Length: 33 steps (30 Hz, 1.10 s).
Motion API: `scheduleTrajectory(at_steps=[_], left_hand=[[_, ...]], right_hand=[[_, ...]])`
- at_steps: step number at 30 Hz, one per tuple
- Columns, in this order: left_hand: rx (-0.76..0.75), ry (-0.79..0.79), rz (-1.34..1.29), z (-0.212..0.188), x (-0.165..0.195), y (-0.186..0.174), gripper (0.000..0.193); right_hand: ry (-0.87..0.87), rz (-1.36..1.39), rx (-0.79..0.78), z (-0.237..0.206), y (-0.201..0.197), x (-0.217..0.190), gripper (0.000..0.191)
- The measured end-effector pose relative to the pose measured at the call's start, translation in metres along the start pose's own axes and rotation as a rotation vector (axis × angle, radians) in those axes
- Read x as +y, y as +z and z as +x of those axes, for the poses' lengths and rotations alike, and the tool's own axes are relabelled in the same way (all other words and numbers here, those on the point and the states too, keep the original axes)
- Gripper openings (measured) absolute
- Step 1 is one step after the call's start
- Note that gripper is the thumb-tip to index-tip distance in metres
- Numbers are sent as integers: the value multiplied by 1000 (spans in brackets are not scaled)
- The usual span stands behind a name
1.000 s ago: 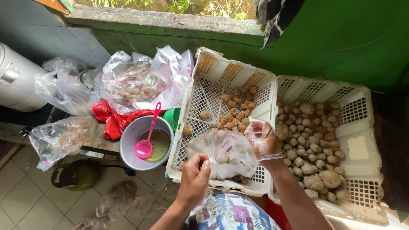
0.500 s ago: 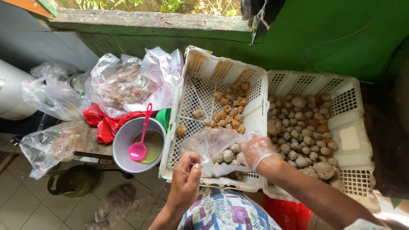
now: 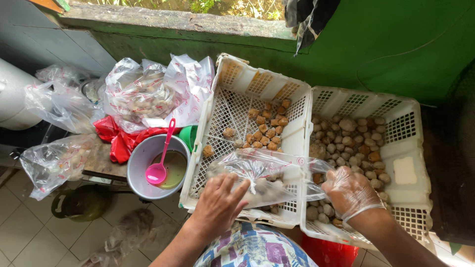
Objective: The person sorts round food items from white crates into clear plastic bags. They repeatedly pick items from the crates, place them into bags, and set the filled bags aside on the counter.
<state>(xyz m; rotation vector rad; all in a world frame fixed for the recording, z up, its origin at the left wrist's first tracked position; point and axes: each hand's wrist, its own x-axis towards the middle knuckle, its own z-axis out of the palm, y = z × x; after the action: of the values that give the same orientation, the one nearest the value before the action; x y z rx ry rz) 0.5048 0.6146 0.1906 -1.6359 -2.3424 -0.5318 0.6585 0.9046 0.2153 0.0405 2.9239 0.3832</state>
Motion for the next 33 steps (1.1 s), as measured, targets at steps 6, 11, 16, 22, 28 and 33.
scheduleTrajectory(at_steps=[6,11,16,22,28,33], left_hand=[[-383,-54,-16,22,-3,18,42],[-361,-99,-137,21,-4,28,17],[-238,-291,-687,23,8,33,21],[-338,-251,-601,32,27,60,82],[100,-451,-838,23,11,113,22],[390,-871,-1154,53,-12,115,47]], right_hand=[[-87,368,152,-7,21,3,23],[-103,758,92,-2,33,-8,28],[77,1470,39,23,27,-58,21],[-348,1461,407,33,11,-98,21],[11,1779,396,34,38,-80,26],[342,1360,529,29,91,-78,33]])
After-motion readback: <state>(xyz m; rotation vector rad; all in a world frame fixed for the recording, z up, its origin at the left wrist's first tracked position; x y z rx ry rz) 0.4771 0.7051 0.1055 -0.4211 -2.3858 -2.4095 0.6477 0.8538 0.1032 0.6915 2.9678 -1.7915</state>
